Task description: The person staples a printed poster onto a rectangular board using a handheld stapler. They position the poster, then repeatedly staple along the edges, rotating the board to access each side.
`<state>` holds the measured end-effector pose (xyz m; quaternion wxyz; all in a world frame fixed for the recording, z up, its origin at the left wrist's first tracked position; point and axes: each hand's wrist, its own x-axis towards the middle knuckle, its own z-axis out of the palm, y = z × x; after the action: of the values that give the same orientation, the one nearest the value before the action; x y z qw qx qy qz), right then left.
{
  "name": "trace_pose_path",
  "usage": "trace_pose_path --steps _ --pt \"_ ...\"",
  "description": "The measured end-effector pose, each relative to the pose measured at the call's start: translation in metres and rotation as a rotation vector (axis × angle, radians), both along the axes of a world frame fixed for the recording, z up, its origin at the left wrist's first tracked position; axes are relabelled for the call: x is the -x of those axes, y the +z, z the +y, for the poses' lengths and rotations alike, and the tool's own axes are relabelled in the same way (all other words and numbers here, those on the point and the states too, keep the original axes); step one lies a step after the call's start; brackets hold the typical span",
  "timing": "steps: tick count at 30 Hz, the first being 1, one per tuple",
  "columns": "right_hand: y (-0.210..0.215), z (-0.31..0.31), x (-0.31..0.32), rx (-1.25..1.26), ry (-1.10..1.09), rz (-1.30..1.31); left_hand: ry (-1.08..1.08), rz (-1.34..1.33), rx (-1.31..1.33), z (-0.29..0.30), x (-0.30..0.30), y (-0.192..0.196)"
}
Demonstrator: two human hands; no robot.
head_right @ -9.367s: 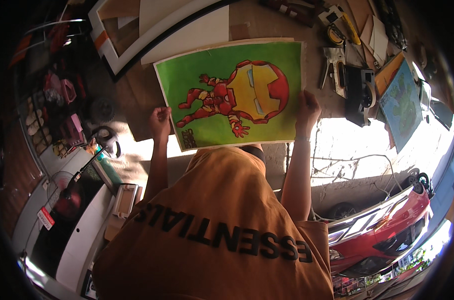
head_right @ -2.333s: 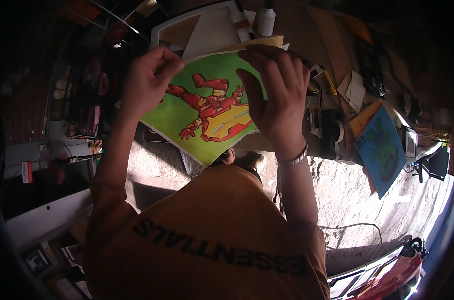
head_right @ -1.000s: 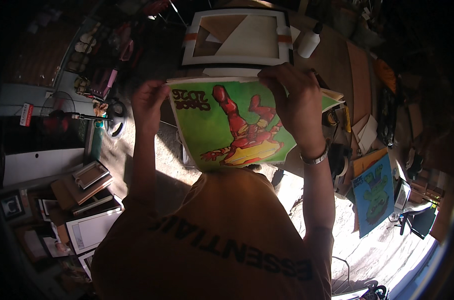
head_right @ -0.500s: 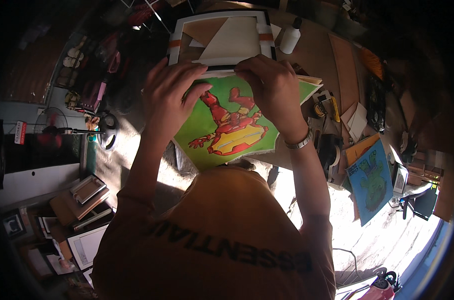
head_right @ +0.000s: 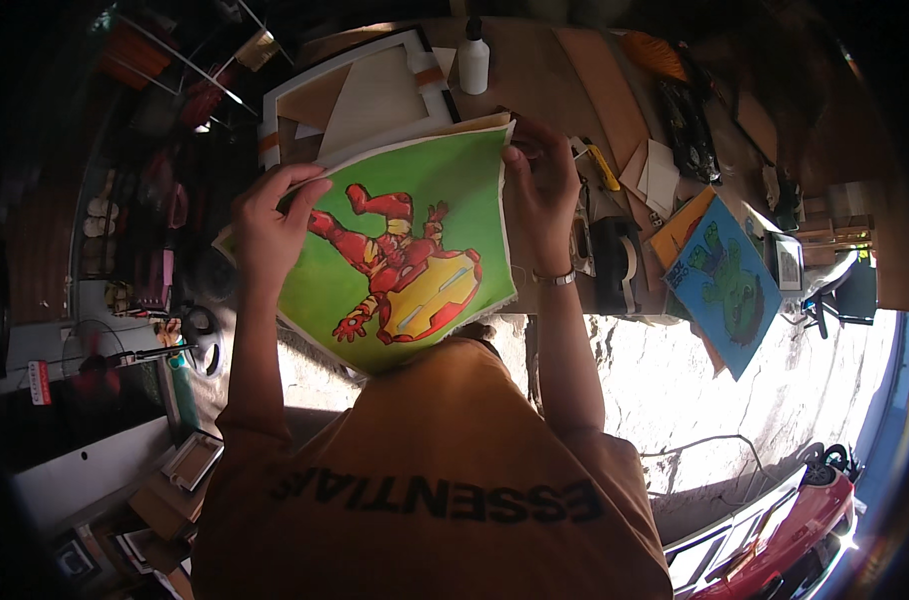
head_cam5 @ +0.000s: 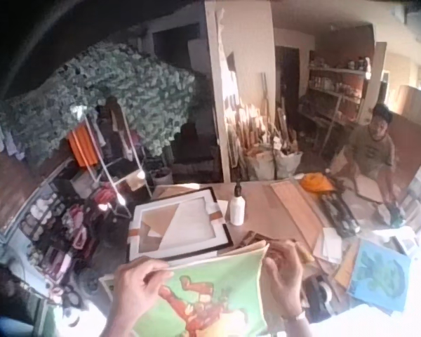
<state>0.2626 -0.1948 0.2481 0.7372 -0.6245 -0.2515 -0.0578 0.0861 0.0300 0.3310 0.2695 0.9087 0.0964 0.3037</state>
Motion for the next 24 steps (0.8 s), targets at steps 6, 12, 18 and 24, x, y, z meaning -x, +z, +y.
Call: trace_pose_path --steps 6,12,18,24 --pt "-0.011 0.007 0.000 -0.151 -0.026 0.056 -0.024 0.014 -0.010 -0.001 0.000 0.003" --pt "-0.002 0.011 -0.004 -0.095 -0.135 0.011 -0.014 -0.007 -0.002 -0.001 0.001 0.002" --pt "0.006 0.003 -0.007 -0.018 -0.055 0.105 -0.031 -0.034 0.026 -0.001 0.001 0.002" --pt "0.007 -0.007 -0.013 -0.028 0.052 0.119 -0.012 0.005 0.051 -0.005 0.004 0.005"
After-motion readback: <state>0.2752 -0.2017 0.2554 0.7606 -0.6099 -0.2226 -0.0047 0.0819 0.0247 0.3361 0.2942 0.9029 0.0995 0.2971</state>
